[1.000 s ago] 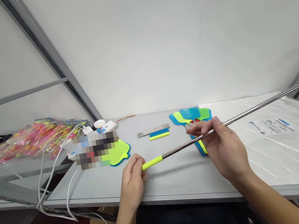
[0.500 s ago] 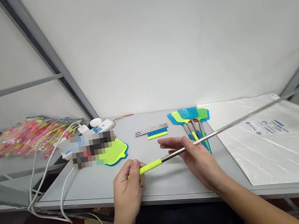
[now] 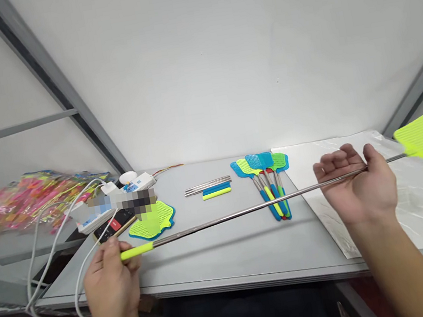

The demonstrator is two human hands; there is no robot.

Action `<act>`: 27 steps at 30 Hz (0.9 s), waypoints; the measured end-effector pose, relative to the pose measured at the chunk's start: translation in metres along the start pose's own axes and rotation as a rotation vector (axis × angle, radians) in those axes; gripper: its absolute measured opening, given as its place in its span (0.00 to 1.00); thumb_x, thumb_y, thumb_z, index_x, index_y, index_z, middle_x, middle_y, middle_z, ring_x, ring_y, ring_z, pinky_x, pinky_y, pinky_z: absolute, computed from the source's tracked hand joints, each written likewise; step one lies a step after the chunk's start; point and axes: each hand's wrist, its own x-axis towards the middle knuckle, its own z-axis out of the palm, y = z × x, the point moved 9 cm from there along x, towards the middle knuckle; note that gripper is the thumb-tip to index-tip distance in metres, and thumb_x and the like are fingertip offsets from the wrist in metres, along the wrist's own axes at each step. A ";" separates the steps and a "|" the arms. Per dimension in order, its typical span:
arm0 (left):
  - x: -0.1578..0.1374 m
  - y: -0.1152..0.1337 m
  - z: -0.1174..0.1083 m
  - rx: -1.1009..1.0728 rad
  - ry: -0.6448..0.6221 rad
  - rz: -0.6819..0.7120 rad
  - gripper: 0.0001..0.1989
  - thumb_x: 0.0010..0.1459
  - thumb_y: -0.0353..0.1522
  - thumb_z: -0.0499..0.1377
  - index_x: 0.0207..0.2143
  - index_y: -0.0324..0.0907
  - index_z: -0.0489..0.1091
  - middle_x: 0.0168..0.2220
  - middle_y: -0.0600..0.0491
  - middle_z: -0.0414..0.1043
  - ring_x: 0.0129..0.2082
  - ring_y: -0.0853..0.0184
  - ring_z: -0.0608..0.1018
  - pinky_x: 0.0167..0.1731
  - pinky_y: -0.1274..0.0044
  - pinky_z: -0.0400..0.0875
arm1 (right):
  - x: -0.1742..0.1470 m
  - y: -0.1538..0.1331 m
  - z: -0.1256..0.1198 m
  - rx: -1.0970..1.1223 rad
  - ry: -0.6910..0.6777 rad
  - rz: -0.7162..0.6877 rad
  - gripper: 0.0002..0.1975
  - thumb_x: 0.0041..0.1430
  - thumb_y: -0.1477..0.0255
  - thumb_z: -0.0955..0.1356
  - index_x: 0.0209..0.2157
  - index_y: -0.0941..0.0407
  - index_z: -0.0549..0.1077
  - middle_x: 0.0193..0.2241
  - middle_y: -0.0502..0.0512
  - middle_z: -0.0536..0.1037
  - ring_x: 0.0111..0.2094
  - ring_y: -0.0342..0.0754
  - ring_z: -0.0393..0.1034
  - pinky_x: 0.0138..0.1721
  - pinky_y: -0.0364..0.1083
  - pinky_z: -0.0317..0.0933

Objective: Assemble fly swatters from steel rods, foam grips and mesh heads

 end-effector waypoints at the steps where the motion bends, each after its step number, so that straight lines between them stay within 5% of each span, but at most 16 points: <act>1: 0.005 0.003 -0.009 -0.012 0.068 0.021 0.13 0.55 0.37 0.63 0.24 0.39 0.66 0.21 0.59 0.64 0.15 0.78 0.59 0.13 0.85 0.52 | 0.005 -0.007 -0.003 0.048 -0.014 0.004 0.09 0.62 0.75 0.59 0.28 0.56 0.66 0.18 0.44 0.65 0.20 0.39 0.65 0.24 0.43 0.63; 4: 0.012 0.006 -0.024 -0.026 0.179 0.059 0.13 0.55 0.37 0.61 0.25 0.40 0.65 0.19 0.61 0.62 0.13 0.77 0.58 0.12 0.84 0.54 | 0.011 -0.015 -0.009 0.111 -0.028 0.048 0.11 0.54 0.85 0.59 0.25 0.55 0.56 0.16 0.40 0.49 0.15 0.36 0.53 0.18 0.38 0.55; 8: 0.013 0.004 -0.031 0.009 0.207 0.071 0.12 0.57 0.39 0.59 0.26 0.41 0.64 0.18 0.61 0.61 0.14 0.75 0.61 0.13 0.83 0.59 | 0.011 -0.010 -0.015 0.130 0.047 0.050 0.14 0.59 0.86 0.55 0.24 0.54 0.54 0.18 0.40 0.44 0.14 0.36 0.47 0.18 0.38 0.55; 11: 0.014 0.005 -0.040 0.048 0.275 0.080 0.13 0.58 0.40 0.58 0.26 0.41 0.64 0.20 0.60 0.61 0.16 0.73 0.65 0.14 0.82 0.62 | 0.008 -0.002 -0.018 0.029 0.126 -0.022 0.17 0.68 0.78 0.52 0.28 0.56 0.64 0.18 0.43 0.58 0.17 0.38 0.60 0.26 0.42 0.67; 14: 0.013 0.008 -0.044 0.082 0.347 0.104 0.13 0.58 0.40 0.57 0.27 0.41 0.63 0.22 0.59 0.62 0.19 0.72 0.69 0.15 0.81 0.65 | 0.001 0.012 -0.015 -0.158 0.170 -0.067 0.22 0.71 0.68 0.51 0.36 0.58 0.73 0.33 0.57 0.77 0.37 0.47 0.75 0.40 0.50 0.71; 17: 0.002 0.007 -0.022 0.099 0.239 0.097 0.14 0.59 0.40 0.57 0.26 0.41 0.64 0.24 0.59 0.63 0.18 0.74 0.65 0.14 0.84 0.61 | -0.016 0.041 0.000 -0.271 0.094 -0.018 0.24 0.70 0.64 0.52 0.38 0.57 0.76 0.45 0.60 0.79 0.49 0.51 0.73 0.48 0.54 0.67; 22: -0.039 -0.011 0.038 0.129 -0.087 -0.021 0.17 0.61 0.43 0.57 0.26 0.40 0.65 0.23 0.59 0.61 0.17 0.78 0.60 0.14 0.85 0.54 | -0.066 0.103 0.039 -0.330 -0.177 0.194 0.24 0.68 0.57 0.56 0.40 0.55 0.78 0.50 0.60 0.77 0.55 0.55 0.68 0.57 0.58 0.57; 27: -0.041 -0.010 0.035 0.039 -0.072 -0.031 0.17 0.59 0.43 0.59 0.26 0.39 0.66 0.24 0.58 0.63 0.18 0.78 0.60 0.15 0.85 0.55 | -0.091 0.123 0.056 -0.357 -0.350 0.307 0.26 0.67 0.53 0.56 0.47 0.53 0.76 0.54 0.59 0.74 0.57 0.57 0.65 0.57 0.56 0.55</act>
